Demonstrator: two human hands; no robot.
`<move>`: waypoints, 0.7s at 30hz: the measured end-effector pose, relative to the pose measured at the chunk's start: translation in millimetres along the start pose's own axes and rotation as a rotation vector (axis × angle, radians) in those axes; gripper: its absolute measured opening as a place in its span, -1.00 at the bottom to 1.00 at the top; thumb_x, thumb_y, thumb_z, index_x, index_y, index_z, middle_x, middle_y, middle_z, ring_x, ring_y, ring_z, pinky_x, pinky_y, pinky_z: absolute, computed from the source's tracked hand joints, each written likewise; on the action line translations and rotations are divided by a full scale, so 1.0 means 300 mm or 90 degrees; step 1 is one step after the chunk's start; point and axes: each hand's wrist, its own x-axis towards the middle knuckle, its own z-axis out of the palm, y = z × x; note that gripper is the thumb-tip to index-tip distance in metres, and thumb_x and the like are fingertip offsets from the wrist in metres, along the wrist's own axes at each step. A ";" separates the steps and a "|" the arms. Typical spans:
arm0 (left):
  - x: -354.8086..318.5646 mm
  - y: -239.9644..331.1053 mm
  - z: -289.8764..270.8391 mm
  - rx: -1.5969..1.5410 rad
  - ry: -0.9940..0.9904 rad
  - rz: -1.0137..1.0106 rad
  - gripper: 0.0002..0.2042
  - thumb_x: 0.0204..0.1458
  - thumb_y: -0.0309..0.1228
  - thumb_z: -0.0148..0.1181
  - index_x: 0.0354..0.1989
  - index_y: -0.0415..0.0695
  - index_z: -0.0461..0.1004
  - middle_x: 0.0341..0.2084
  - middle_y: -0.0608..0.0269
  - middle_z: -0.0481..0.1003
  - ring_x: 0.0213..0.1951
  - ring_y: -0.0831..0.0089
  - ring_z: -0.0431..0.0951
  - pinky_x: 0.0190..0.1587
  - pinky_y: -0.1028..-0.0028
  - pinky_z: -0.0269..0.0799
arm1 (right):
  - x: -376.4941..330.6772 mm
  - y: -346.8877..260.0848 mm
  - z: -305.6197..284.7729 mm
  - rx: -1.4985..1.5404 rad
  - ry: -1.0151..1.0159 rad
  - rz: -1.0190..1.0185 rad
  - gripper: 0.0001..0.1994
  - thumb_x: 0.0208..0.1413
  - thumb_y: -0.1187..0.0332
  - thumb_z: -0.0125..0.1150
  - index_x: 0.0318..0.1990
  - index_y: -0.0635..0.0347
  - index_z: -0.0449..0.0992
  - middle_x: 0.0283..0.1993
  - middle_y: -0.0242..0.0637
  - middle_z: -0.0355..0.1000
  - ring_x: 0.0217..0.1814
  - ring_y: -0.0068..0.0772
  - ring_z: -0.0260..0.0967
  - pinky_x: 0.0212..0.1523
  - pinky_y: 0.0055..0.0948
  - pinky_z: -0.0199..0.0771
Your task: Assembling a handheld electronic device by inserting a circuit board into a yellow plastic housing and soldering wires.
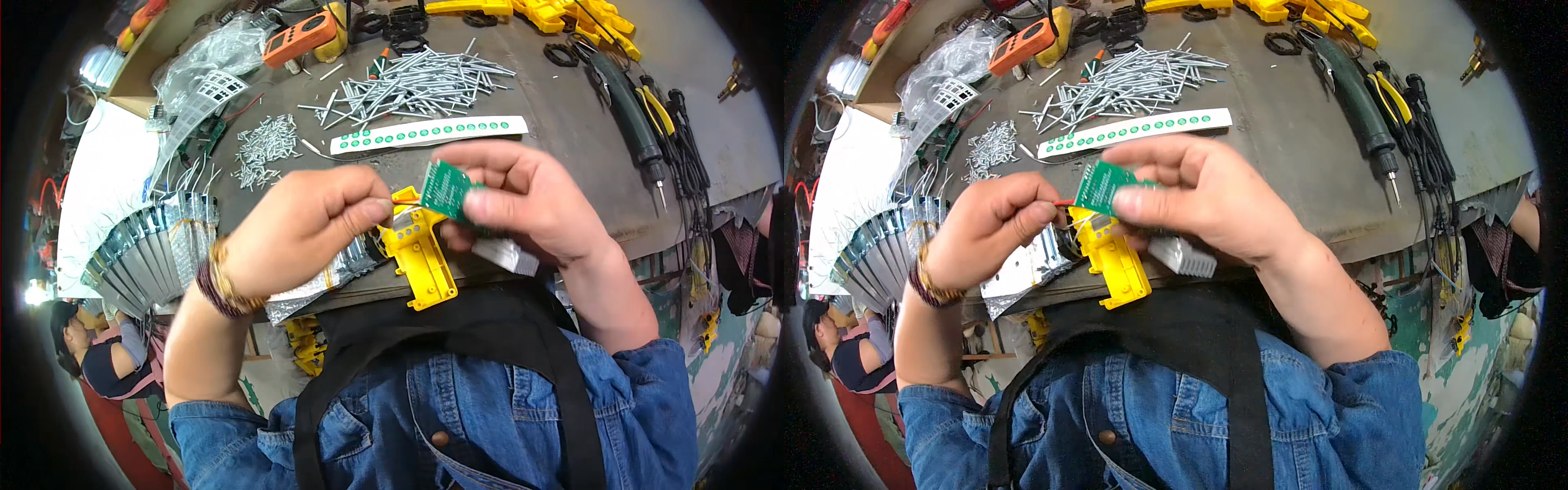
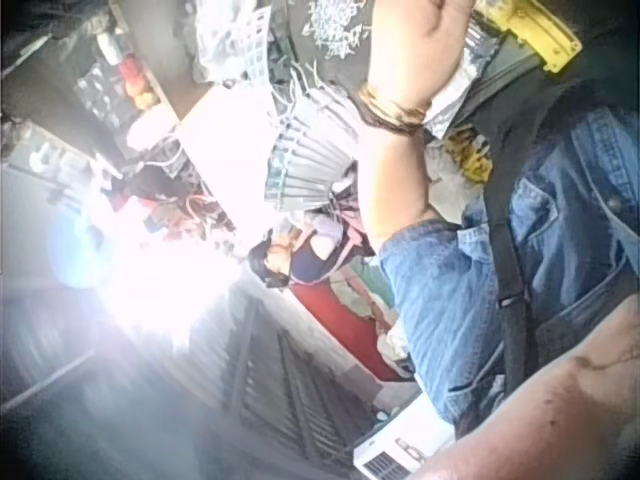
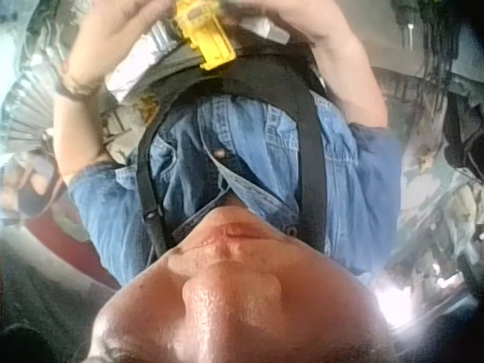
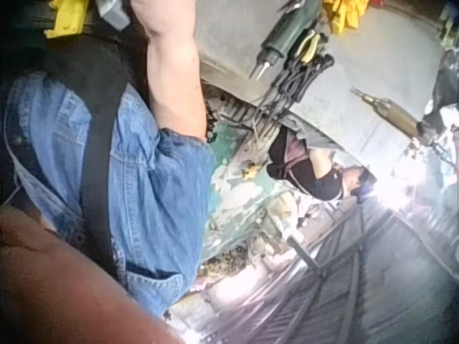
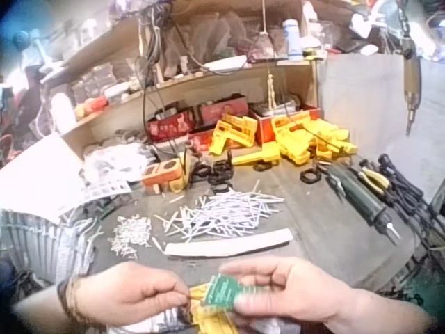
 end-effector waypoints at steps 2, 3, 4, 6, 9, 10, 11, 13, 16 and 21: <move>-0.028 0.042 0.055 0.021 0.059 0.037 -0.89 0.20 -0.44 0.12 -0.22 -0.24 0.48 -0.45 0.19 0.50 -0.35 0.37 0.54 -0.25 0.45 0.42 | -0.022 -0.017 0.004 0.033 -0.082 0.137 -0.54 0.04 0.41 0.43 0.09 0.39 0.45 -0.19 -0.24 0.56 -0.32 -0.49 0.54 -0.26 -0.52 0.59; -0.049 0.070 0.076 0.021 0.087 0.032 -0.90 0.18 -0.48 0.13 -0.21 -0.23 0.48 -0.42 0.16 0.52 -0.34 0.30 0.56 -0.24 0.44 0.43 | -0.027 -0.013 0.012 0.006 -0.098 0.155 -0.57 0.01 0.43 0.45 0.04 0.37 0.48 -0.21 -0.27 0.56 -0.26 -0.52 0.53 -0.21 -0.53 0.57; -0.063 0.061 0.093 0.059 0.097 0.090 -0.90 0.15 -0.52 0.13 -0.20 -0.22 0.49 -0.39 0.12 0.53 -0.34 0.22 0.58 -0.25 0.41 0.44 | -0.025 -0.007 0.005 -0.054 -0.103 0.099 -0.58 0.00 0.44 0.46 0.01 0.36 0.49 -0.20 -0.28 0.56 -0.22 -0.53 0.52 -0.16 -0.52 0.55; -0.088 0.058 0.118 0.077 0.117 0.088 -0.88 0.14 -0.56 0.09 -0.18 -0.21 0.51 -0.37 0.10 0.54 -0.37 0.20 0.58 -0.28 0.37 0.46 | -0.026 0.010 -0.005 -0.117 -0.103 0.046 -0.60 -0.01 0.45 0.47 -0.01 0.35 0.50 -0.19 -0.30 0.57 -0.17 -0.54 0.52 -0.12 -0.52 0.54; -0.118 0.040 0.154 0.110 0.176 0.084 -0.86 0.13 -0.59 0.08 -0.18 -0.19 0.52 -0.40 0.11 0.55 -0.39 0.18 0.58 -0.30 0.36 0.46 | -0.048 0.032 0.017 -0.069 -0.037 -0.013 -0.64 -0.02 0.45 0.47 -0.05 0.32 0.53 -0.19 -0.32 0.57 -0.11 -0.57 0.50 -0.05 -0.53 0.50; -0.130 0.037 0.162 0.117 0.207 0.074 -0.85 0.13 -0.60 0.08 -0.18 -0.18 0.53 -0.43 0.11 0.55 -0.40 0.17 0.58 -0.30 0.37 0.46 | -0.058 0.035 0.031 -0.123 0.002 -0.063 -0.66 -0.01 0.44 0.46 -0.07 0.32 0.54 -0.18 -0.33 0.57 -0.11 -0.57 0.50 -0.05 -0.53 0.50; -0.140 0.037 0.169 0.113 0.210 0.071 -0.85 0.13 -0.60 0.08 -0.18 -0.18 0.53 -0.43 0.11 0.55 -0.40 0.17 0.58 -0.30 0.37 0.46 | -0.067 0.040 0.045 -0.176 0.041 -0.114 -0.68 0.00 0.43 0.46 -0.09 0.31 0.55 -0.16 -0.33 0.57 -0.10 -0.58 0.49 -0.06 -0.53 0.50; -0.161 0.042 0.182 0.171 0.238 0.054 -0.82 0.06 -0.61 0.16 -0.17 -0.16 0.55 -0.46 0.12 0.56 -0.41 0.16 0.59 -0.30 0.34 0.47 | -0.077 0.044 0.056 -0.229 0.076 -0.156 -0.70 -0.04 0.45 0.47 -0.13 0.29 0.58 -0.21 -0.27 0.58 -0.17 -0.46 0.54 -0.12 -0.50 0.52; -0.191 0.045 0.200 0.280 0.264 0.099 -0.78 -0.02 -0.61 0.25 -0.18 -0.12 0.56 -0.46 0.13 0.58 -0.42 0.17 0.61 -0.33 0.31 0.50 | -0.072 0.003 0.063 -0.838 0.078 -0.539 -0.70 -0.24 0.45 0.48 -0.26 0.22 0.62 -0.36 -0.18 0.55 -0.30 -0.21 0.56 -0.28 -0.40 0.53; -0.195 0.009 0.215 0.284 0.312 0.188 -0.76 -0.04 -0.56 0.18 -0.15 -0.17 0.54 -0.45 0.17 0.59 -0.52 0.25 0.60 -0.50 0.38 0.50 | -0.084 0.035 0.063 -0.863 0.069 -0.715 -0.66 -0.31 0.44 0.47 -0.26 0.19 0.59 -0.26 -0.17 0.58 -0.36 -0.27 0.56 -0.41 -0.39 0.54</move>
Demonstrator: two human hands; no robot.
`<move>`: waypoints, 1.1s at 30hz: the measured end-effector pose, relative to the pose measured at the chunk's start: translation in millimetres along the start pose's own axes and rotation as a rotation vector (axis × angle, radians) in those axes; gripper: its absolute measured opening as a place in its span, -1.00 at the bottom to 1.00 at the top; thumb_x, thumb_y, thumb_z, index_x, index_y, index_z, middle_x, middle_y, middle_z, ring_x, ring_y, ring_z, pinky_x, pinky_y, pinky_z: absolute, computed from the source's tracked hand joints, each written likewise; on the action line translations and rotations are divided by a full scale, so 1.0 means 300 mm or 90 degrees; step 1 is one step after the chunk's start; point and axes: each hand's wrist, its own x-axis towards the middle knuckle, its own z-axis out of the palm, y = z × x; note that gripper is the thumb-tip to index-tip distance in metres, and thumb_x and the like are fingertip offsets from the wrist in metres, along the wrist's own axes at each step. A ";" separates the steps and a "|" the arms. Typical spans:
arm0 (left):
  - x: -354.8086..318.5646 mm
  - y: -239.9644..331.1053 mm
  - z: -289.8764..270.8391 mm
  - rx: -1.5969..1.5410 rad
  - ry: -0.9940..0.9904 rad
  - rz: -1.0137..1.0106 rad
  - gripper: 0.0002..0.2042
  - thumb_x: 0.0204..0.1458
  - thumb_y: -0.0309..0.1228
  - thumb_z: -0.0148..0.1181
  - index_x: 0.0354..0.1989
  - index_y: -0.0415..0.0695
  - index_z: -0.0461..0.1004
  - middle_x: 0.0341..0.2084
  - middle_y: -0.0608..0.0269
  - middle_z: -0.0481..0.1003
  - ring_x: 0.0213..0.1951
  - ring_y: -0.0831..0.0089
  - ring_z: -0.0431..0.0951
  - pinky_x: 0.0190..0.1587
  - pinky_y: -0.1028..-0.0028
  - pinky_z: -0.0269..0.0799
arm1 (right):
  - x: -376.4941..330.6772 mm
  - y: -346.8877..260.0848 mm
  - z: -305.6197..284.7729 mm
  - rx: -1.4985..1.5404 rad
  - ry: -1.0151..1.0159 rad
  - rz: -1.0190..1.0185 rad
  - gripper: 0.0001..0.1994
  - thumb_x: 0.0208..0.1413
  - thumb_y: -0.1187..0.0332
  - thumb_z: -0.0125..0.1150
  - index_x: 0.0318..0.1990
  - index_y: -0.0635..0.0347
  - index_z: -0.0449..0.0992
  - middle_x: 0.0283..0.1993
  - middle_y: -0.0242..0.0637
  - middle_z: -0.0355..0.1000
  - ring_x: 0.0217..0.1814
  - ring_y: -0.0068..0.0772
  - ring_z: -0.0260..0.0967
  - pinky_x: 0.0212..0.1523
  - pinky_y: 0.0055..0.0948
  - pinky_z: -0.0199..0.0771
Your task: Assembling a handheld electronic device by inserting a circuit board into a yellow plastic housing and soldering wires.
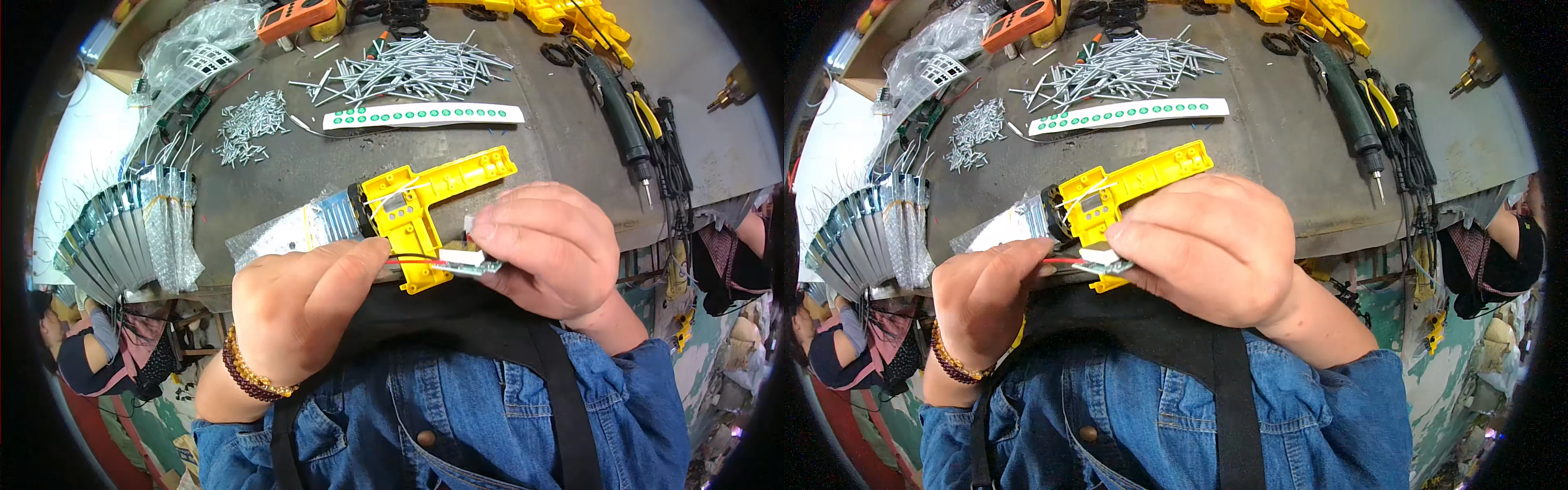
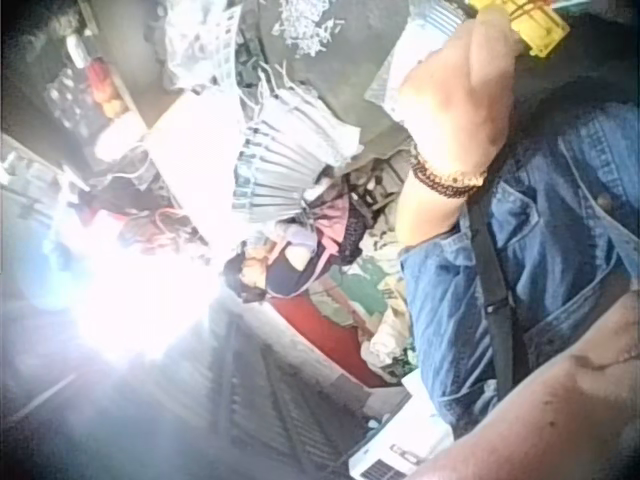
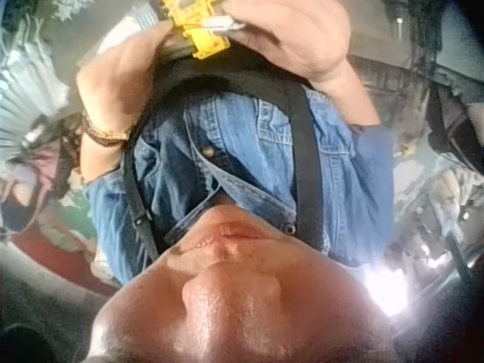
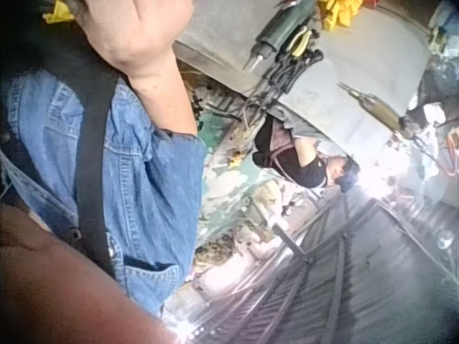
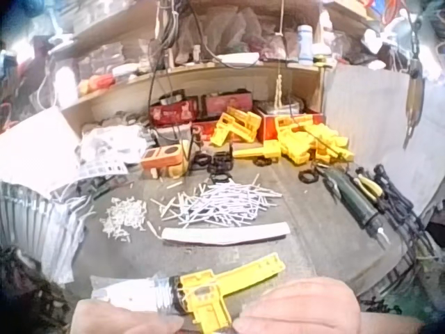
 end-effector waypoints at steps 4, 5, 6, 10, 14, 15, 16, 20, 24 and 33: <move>-0.037 0.014 0.047 -0.148 0.031 0.015 -0.77 -0.07 -0.61 0.22 -0.18 -0.19 0.54 -0.47 0.19 0.57 -0.55 0.24 0.60 -0.55 0.40 0.48 | -0.022 -0.014 0.020 0.115 0.014 0.021 -0.65 -0.25 0.49 0.44 -0.22 0.19 0.49 -0.12 -0.10 0.57 -0.29 -0.18 0.57 -0.33 -0.36 0.56; -0.034 0.040 0.035 -0.215 0.000 -0.031 -0.80 -0.06 -0.65 0.24 -0.22 -0.21 0.55 -0.49 0.16 0.55 -0.51 0.21 0.58 -0.49 0.38 0.48 | -0.029 -0.013 0.021 0.216 -0.037 0.063 -0.67 -0.12 0.48 0.42 -0.18 0.20 0.44 -0.09 0.01 0.55 -0.27 -0.16 0.58 -0.30 -0.36 0.56; -0.028 0.044 0.022 -0.215 0.001 -0.032 -0.80 -0.06 -0.65 0.24 -0.22 -0.21 0.55 -0.49 0.16 0.55 -0.51 0.21 0.58 -0.49 0.38 0.48 | -0.031 -0.015 0.022 0.316 -0.089 0.105 -0.69 0.00 0.47 0.40 -0.15 0.20 0.38 -0.05 0.13 0.52 -0.25 -0.14 0.59 -0.27 -0.36 0.55; -0.001 0.018 0.001 -0.316 -0.013 -0.126 -0.88 -0.01 -0.63 0.20 -0.28 -0.24 0.56 -0.50 0.07 0.53 -0.43 0.14 0.53 -0.36 0.32 0.43 | -0.032 -0.068 0.054 0.687 0.003 0.495 -0.70 0.03 0.48 0.34 -0.24 0.18 0.26 -0.19 -0.08 0.49 -0.33 -0.43 0.46 -0.30 -0.48 0.48; -0.016 0.010 0.013 -0.250 0.000 -0.159 -0.91 0.04 -0.58 0.17 -0.28 -0.24 0.54 -0.48 0.06 0.52 -0.43 0.09 0.54 -0.37 0.31 0.44 | -0.033 -0.032 0.062 0.979 -0.047 0.689 -0.70 0.28 0.25 0.13 0.03 0.26 0.34 -0.19 -0.26 0.42 -0.30 -0.55 0.37 -0.35 -0.51 0.38; -0.017 0.013 0.019 -0.230 -0.001 -0.178 -0.94 0.04 -0.59 0.17 -0.31 -0.25 0.52 -0.49 0.05 0.51 -0.43 0.07 0.54 -0.37 0.30 0.44 | -0.035 -0.030 0.071 0.980 -0.048 0.689 -0.70 0.28 0.25 0.13 0.03 0.26 0.34 -0.19 -0.26 0.42 -0.30 -0.55 0.37 -0.35 -0.51 0.38; -0.015 0.013 0.026 -0.212 -0.005 -0.196 -0.96 0.05 -0.59 0.16 -0.34 -0.25 0.50 -0.50 0.04 0.49 -0.42 0.05 0.53 -0.37 0.29 0.44 | -0.035 -0.029 0.083 1.065 -0.004 0.704 -0.65 0.34 0.18 0.01 0.07 0.28 0.36 -0.18 -0.23 0.43 -0.32 -0.52 0.36 -0.37 -0.51 0.37; -0.004 0.009 0.032 -0.209 -0.012 -0.184 -0.98 0.02 -0.61 0.14 -0.39 -0.24 0.47 -0.51 0.03 0.46 -0.43 0.03 0.50 -0.38 0.26 0.43 | -0.029 -0.039 0.108 1.143 0.035 0.757 -0.52 0.44 0.07 -0.27 0.11 0.32 0.41 -0.13 -0.15 0.43 -0.35 -0.46 0.34 -0.39 -0.52 0.36; 0.000 -0.012 0.031 -0.213 0.005 -0.154 -0.96 -0.02 -0.64 0.13 -0.40 -0.24 0.45 -0.52 0.05 0.44 -0.45 0.07 0.48 -0.39 0.27 0.40 | -0.033 -0.030 0.110 1.126 0.037 0.742 -0.53 0.44 0.09 -0.25 0.11 0.33 0.41 -0.12 -0.15 0.42 -0.36 -0.45 0.33 -0.38 -0.52 0.35; 0.020 -0.008 0.073 -0.166 0.074 -0.187 -0.96 0.01 -0.61 0.08 -0.40 -0.25 0.46 -0.53 0.15 0.45 -0.48 0.29 0.45 -0.35 0.43 0.36 | -0.048 -0.009 0.112 1.152 0.016 0.707 -0.53 0.42 0.08 -0.22 0.12 0.33 0.42 -0.04 -0.15 0.43 -0.28 -0.48 0.37 -0.36 -0.55 0.39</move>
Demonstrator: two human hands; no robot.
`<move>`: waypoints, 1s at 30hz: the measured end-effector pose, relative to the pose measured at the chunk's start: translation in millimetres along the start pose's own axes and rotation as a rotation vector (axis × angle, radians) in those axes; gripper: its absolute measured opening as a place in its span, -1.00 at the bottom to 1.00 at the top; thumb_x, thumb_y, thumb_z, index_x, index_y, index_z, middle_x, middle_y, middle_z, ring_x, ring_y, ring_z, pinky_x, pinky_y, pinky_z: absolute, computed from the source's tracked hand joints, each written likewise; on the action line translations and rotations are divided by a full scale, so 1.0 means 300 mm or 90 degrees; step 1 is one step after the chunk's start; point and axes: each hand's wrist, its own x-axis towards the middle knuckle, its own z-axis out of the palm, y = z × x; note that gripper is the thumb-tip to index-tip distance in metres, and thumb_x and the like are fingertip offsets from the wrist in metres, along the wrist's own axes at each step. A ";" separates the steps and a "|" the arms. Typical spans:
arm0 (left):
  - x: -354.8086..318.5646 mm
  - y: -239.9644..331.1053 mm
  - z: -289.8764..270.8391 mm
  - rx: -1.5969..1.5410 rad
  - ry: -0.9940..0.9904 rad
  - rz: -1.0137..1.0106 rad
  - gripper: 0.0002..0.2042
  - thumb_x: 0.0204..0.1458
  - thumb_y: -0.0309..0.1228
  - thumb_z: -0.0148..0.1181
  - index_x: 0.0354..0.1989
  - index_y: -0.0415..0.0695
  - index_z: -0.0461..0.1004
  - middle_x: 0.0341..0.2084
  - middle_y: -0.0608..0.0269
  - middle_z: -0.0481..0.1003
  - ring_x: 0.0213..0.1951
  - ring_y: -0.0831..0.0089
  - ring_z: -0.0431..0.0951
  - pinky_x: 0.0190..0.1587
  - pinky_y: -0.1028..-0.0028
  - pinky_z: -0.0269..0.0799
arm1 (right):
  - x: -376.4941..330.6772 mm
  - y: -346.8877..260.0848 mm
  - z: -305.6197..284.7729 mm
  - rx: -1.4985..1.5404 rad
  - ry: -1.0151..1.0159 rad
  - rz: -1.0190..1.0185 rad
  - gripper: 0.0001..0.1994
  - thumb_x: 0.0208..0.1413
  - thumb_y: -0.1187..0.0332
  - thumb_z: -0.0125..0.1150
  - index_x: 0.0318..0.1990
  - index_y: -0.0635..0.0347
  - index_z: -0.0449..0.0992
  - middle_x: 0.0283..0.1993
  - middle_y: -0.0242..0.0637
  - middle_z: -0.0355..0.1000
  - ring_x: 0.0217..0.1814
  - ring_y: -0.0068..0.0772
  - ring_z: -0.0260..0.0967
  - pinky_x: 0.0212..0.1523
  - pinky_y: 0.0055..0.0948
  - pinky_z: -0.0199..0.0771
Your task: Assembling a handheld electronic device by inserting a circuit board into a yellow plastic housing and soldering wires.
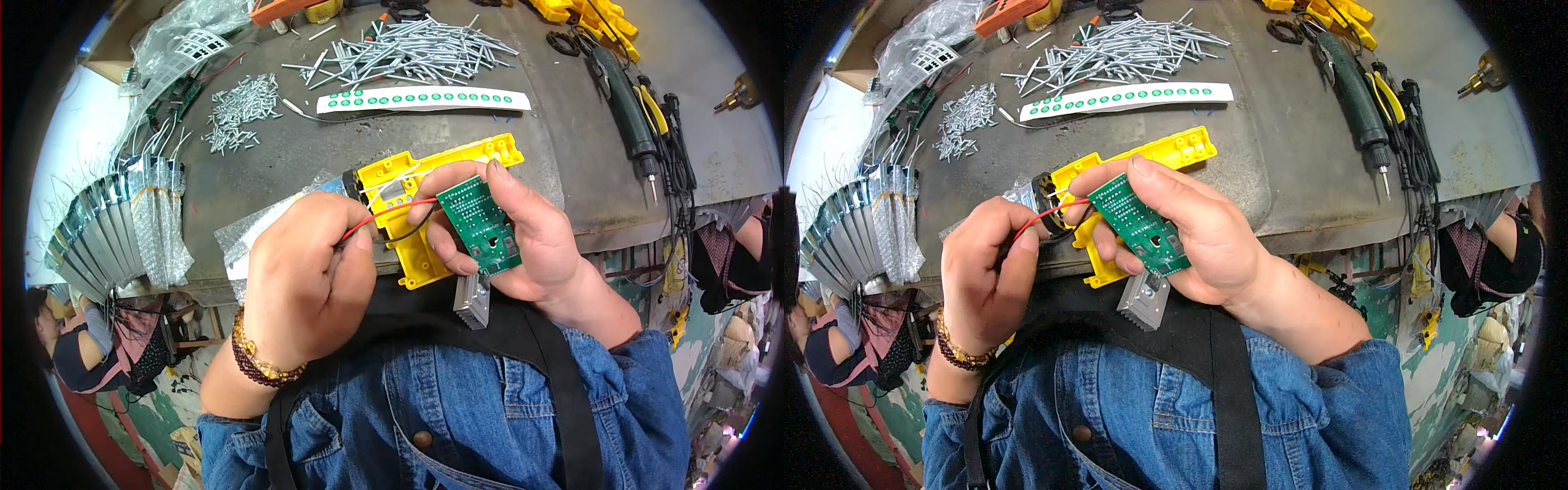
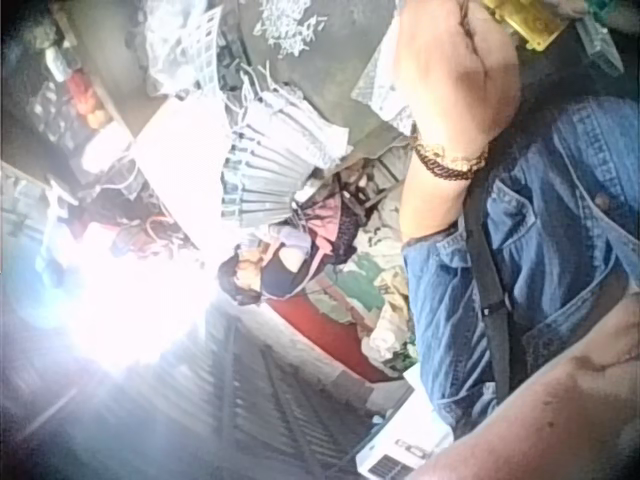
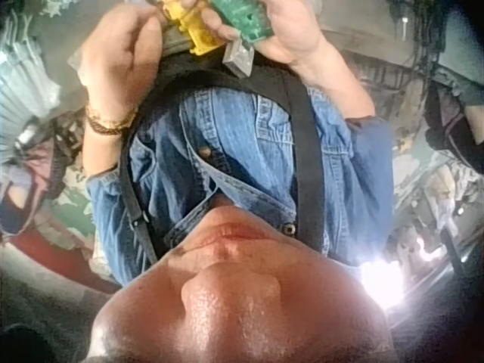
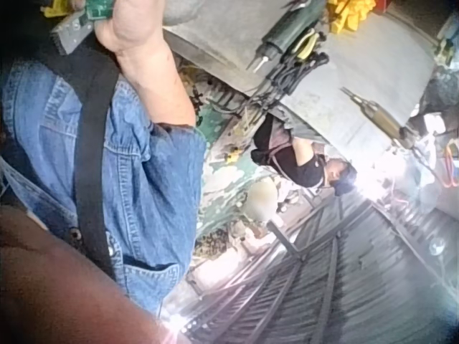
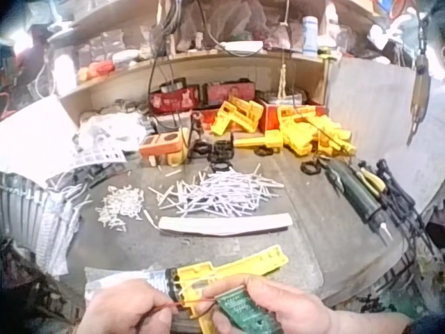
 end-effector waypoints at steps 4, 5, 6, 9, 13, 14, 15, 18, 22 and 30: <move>0.020 -0.016 -0.009 0.049 -0.021 0.019 -0.87 -0.06 -0.64 0.14 -0.30 -0.26 0.46 -0.45 0.04 0.46 -0.43 0.11 0.50 -0.37 0.30 0.42 | -0.006 -0.007 -0.009 -0.049 0.004 -0.008 -0.52 0.39 0.07 -0.11 0.14 0.36 0.40 -0.03 -0.17 0.43 -0.25 -0.51 0.38 -0.36 -0.59 0.41; 0.038 -0.002 -0.006 0.028 0.041 -0.003 -0.84 -0.06 -0.63 0.15 -0.26 -0.25 0.45 -0.39 0.06 0.47 -0.38 0.18 0.50 -0.33 0.34 0.42 | -0.008 -0.010 -0.012 -0.062 0.006 -0.021 -0.51 0.37 0.06 -0.07 0.14 0.38 0.40 -0.03 -0.17 0.44 -0.22 -0.51 0.39 -0.36 -0.60 0.41; 0.056 0.007 -0.006 0.006 0.101 -0.024 -0.80 -0.07 -0.61 0.17 -0.22 -0.24 0.45 -0.33 0.08 0.47 -0.34 0.25 0.51 -0.28 0.38 0.42 | -0.013 -0.027 -0.019 -0.070 0.025 -0.043 -0.50 0.35 0.02 -0.05 0.16 0.31 0.38 -0.01 -0.16 0.42 -0.21 -0.45 0.35 -0.37 -0.53 0.39; 0.074 -0.117 -0.060 -0.105 0.197 -0.023 -0.75 -0.14 -0.52 0.29 -0.22 -0.18 0.47 -0.20 0.09 0.48 -0.17 0.27 0.48 -0.08 0.44 0.39 | -0.016 -0.129 -0.074 0.005 0.037 -0.162 -0.50 0.35 -0.03 -0.06 0.20 0.19 0.33 0.08 -0.15 0.34 -0.12 -0.40 0.30 -0.35 -0.48 0.36; 0.065 -0.073 0.050 0.278 -0.050 0.084 -0.83 -0.08 -0.41 0.29 -0.34 -0.20 0.51 -0.11 0.01 0.51 -0.08 0.04 0.48 0.01 0.22 0.37 | -0.066 -0.217 -0.069 -0.015 0.069 -0.270 -0.45 0.35 -0.04 -0.05 0.23 0.26 0.31 0.04 -0.16 0.35 -0.12 -0.46 0.37 -0.30 -0.50 0.41; 0.067 -0.073 0.066 0.279 -0.052 0.085 -0.83 -0.08 -0.41 0.29 -0.34 -0.20 0.51 -0.11 0.01 0.51 -0.08 0.04 0.48 0.01 0.22 0.37 | -0.071 -0.213 -0.073 -0.013 0.070 -0.272 -0.45 0.35 -0.04 -0.05 0.23 0.26 0.31 0.04 -0.16 0.35 -0.12 -0.46 0.37 -0.30 -0.50 0.41; 0.070 -0.073 0.079 0.282 -0.053 0.066 -0.85 -0.06 -0.40 0.29 -0.35 -0.19 0.52 -0.10 0.01 0.51 -0.07 0.04 0.47 0.02 0.22 0.37 | -0.072 -0.204 -0.077 0.003 0.068 -0.256 -0.45 0.34 -0.04 -0.04 0.23 0.26 0.31 0.03 -0.16 0.36 -0.13 -0.45 0.37 -0.31 -0.49 0.42; 0.075 -0.098 0.103 0.211 -0.049 0.063 -0.85 -0.08 -0.37 0.31 -0.42 -0.18 0.52 -0.09 0.02 0.52 -0.08 0.02 0.47 0.01 0.19 0.36 | -0.089 -0.185 -0.103 0.036 0.079 -0.234 -0.46 0.34 -0.03 -0.02 0.22 0.27 0.32 0.02 -0.17 0.37 -0.13 -0.45 0.37 -0.34 -0.49 0.44; 0.099 -0.104 0.076 0.107 -0.120 0.035 -0.88 -0.04 -0.41 0.28 -0.48 -0.21 0.53 -0.01 0.00 0.50 0.02 -0.01 0.44 0.12 0.17 0.31 | -0.100 -0.187 -0.129 0.075 0.133 -0.207 -0.49 0.32 0.01 0.05 0.17 0.29 0.35 -0.06 -0.16 0.41 -0.16 -0.45 0.43 -0.42 -0.51 0.49; 0.129 -0.062 -0.023 0.140 -0.323 0.052 -0.30 -0.14 -0.44 0.35 0.25 -0.32 0.26 0.16 -0.13 0.35 0.22 -0.03 0.34 0.28 0.20 0.25 | -0.123 -0.201 -0.130 0.100 0.106 -0.170 -0.48 0.30 -0.01 0.07 0.18 0.26 0.36 -0.01 -0.14 0.37 -0.10 -0.38 0.42 -0.41 -0.51 0.56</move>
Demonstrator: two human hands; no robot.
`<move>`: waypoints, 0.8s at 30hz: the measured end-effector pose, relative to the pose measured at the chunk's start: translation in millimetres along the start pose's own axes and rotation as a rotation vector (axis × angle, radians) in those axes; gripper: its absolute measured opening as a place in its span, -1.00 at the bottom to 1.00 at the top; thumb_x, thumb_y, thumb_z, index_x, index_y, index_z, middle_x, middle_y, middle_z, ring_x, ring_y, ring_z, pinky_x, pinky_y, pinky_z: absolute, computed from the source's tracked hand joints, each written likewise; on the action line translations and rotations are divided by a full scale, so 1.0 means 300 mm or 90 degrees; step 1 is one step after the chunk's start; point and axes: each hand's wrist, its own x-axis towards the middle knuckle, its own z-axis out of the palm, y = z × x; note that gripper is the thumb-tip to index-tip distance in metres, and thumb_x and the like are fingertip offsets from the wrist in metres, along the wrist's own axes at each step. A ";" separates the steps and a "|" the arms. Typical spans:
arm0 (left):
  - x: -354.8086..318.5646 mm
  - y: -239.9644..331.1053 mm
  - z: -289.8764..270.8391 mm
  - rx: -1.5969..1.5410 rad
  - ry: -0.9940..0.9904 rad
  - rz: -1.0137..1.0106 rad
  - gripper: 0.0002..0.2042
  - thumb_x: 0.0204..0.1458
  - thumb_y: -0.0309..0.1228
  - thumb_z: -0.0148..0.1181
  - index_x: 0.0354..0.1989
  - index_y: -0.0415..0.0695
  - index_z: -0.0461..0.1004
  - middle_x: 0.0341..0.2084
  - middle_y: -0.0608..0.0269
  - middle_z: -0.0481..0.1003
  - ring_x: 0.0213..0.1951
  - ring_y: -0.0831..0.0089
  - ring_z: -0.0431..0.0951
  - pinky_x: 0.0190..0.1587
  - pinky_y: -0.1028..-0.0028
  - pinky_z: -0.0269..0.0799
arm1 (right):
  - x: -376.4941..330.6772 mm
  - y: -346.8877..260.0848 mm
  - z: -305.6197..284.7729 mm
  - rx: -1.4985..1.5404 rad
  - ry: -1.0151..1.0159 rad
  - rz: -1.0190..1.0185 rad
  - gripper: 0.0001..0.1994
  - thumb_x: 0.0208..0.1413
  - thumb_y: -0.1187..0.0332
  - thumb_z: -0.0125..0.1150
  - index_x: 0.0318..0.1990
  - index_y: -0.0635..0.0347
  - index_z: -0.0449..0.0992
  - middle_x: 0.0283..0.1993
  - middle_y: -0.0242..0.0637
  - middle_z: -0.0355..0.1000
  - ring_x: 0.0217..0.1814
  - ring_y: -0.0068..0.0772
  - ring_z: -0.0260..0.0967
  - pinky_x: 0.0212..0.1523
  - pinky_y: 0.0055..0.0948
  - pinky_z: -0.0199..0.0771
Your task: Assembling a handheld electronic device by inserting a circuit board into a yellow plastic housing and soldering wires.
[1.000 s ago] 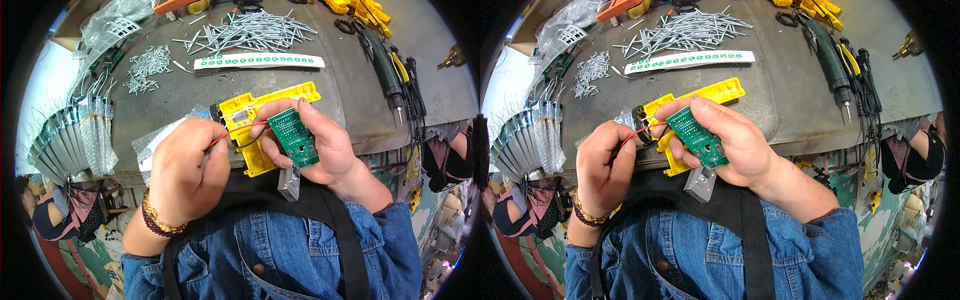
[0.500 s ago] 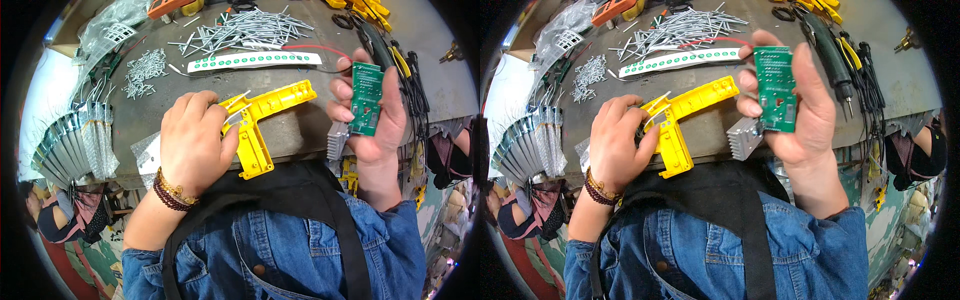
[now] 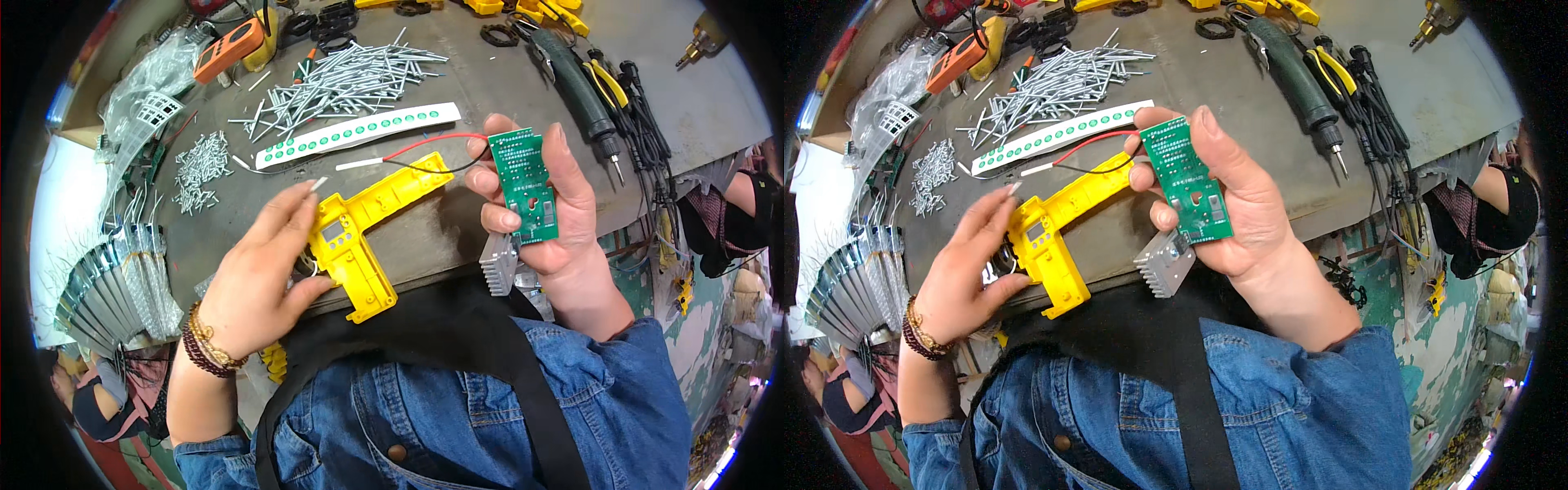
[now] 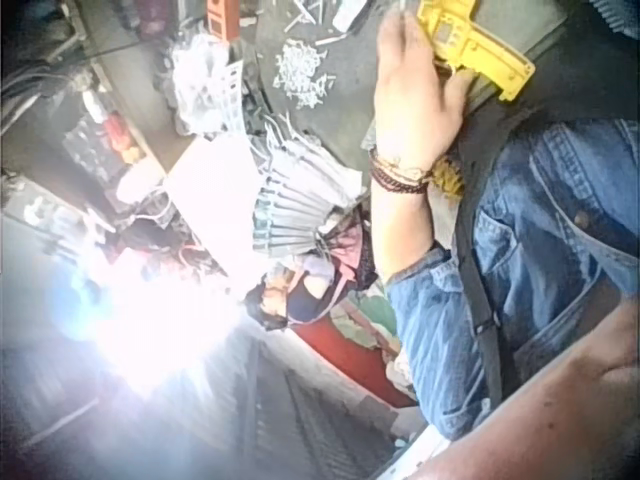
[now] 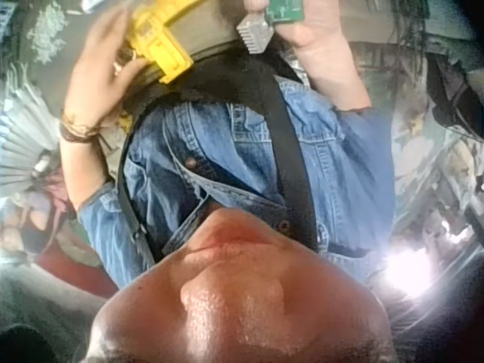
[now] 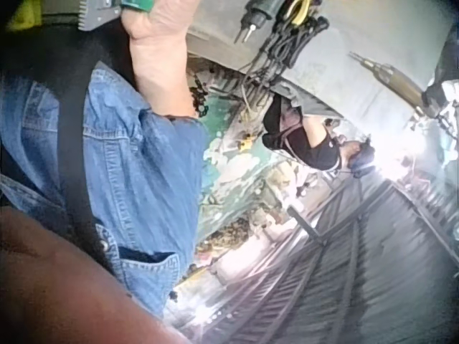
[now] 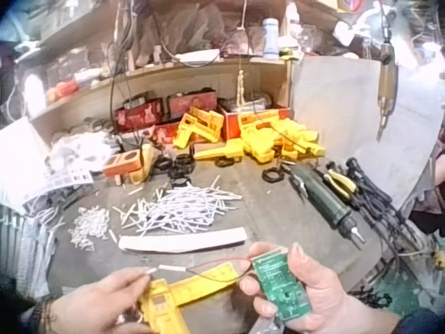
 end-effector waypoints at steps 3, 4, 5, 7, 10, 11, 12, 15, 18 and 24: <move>-0.008 -0.045 -0.006 0.021 0.040 -0.018 -0.27 -0.24 -0.41 0.43 0.20 -0.29 0.30 0.04 -0.11 0.41 0.13 -0.02 0.41 0.19 0.19 0.33 | -0.003 0.008 0.007 -0.027 -0.016 0.006 -0.49 0.31 0.05 0.07 0.17 0.33 0.36 -0.06 -0.15 0.44 -0.11 -0.43 0.50 -0.40 -0.52 0.62; -0.011 -0.063 -0.006 0.048 0.018 -0.033 -0.27 -0.29 -0.40 0.45 0.17 -0.27 0.32 0.00 -0.09 0.41 0.10 -0.01 0.41 0.15 0.22 0.35 | -0.003 0.004 0.011 -0.063 -0.011 0.030 -0.50 0.32 0.07 0.06 0.17 0.35 0.35 -0.06 -0.12 0.45 -0.11 -0.43 0.50 -0.41 -0.54 0.62; -0.021 -0.079 0.002 0.075 -0.005 -0.049 -0.26 -0.33 -0.38 0.46 0.14 -0.25 0.33 -0.03 -0.07 0.42 0.08 -0.01 0.41 0.12 0.25 0.37 | -0.005 0.000 0.011 -0.098 -0.007 0.054 -0.50 0.32 0.09 0.06 0.18 0.37 0.34 -0.06 -0.09 0.45 -0.12 -0.43 0.51 -0.41 -0.55 0.62; -0.039 -0.078 0.040 0.108 0.081 -0.018 -0.30 -0.41 -0.38 0.49 0.04 -0.22 0.37 -0.15 -0.02 0.43 -0.06 0.02 0.45 -0.01 0.29 0.42 | -0.024 -0.009 0.011 -0.046 -0.122 0.086 -0.40 0.23 0.03 0.17 0.19 0.41 0.32 -0.04 0.05 0.44 -0.15 -0.33 0.54 -0.46 -0.57 0.60; -0.087 -0.030 0.054 0.061 0.316 0.006 -0.32 -0.43 -0.44 0.50 0.01 -0.23 0.39 -0.22 0.04 0.47 -0.19 0.02 0.47 -0.11 0.23 0.42 | -0.060 0.026 0.144 -0.272 -0.149 -0.021 -0.40 0.16 -0.03 0.25 -0.01 0.46 0.39 -0.12 0.07 0.37 -0.27 -0.18 0.54 -0.54 -0.59 0.58; -0.092 -0.025 0.047 0.073 0.315 -0.002 -0.32 -0.43 -0.44 0.50 0.01 -0.23 0.39 -0.22 0.04 0.47 -0.19 0.02 0.47 -0.11 0.23 0.42 | -0.061 0.041 0.195 -0.340 -0.184 -0.060 -0.43 0.24 -0.06 0.14 -0.16 0.48 0.41 -0.22 0.02 0.33 -0.42 -0.18 0.53 -0.63 -0.62 0.54; -0.096 -0.020 0.039 0.094 0.400 0.048 -0.29 -0.44 -0.43 0.53 0.03 -0.24 0.38 -0.22 0.04 0.47 -0.20 0.04 0.47 -0.12 0.23 0.42 | -0.053 0.049 0.212 -0.285 -0.219 -0.053 -0.47 0.15 0.01 0.30 -0.23 0.49 0.45 -0.19 0.05 0.34 -0.35 -0.15 0.55 -0.56 -0.59 0.60; -0.138 0.011 0.010 0.167 0.561 0.127 -0.28 -0.30 -0.22 0.58 0.05 -0.27 0.37 -0.24 0.03 0.46 -0.24 0.14 0.47 -0.17 0.26 0.41 | 0.025 0.059 0.206 -0.296 -0.510 -0.097 -0.40 -0.04 0.17 0.52 -0.01 0.53 0.44 -0.10 0.19 0.39 -0.17 -0.10 0.58 -0.24 -0.40 0.70; -0.204 0.025 -0.007 0.305 0.547 0.077 -0.12 -0.29 0.00 0.58 0.14 -0.20 0.22 -0.17 0.03 0.44 -0.15 0.16 0.46 -0.06 0.22 0.37 | 0.087 0.054 0.180 -0.262 -0.666 -0.042 -0.34 -0.05 0.16 0.53 0.06 0.54 0.42 0.00 0.26 0.38 -0.13 -0.09 0.58 -0.14 -0.33 0.68; -0.158 0.009 -0.021 0.322 0.700 0.134 -0.28 -0.18 -0.15 0.53 0.08 -0.25 0.27 -0.24 0.03 0.43 -0.25 0.22 0.46 -0.19 0.30 0.39 | -0.003 0.075 0.381 -0.419 -0.390 0.013 -0.34 -0.10 0.17 0.55 -0.01 0.61 0.45 -0.04 0.30 0.42 -0.10 0.00 0.56 -0.15 -0.34 0.69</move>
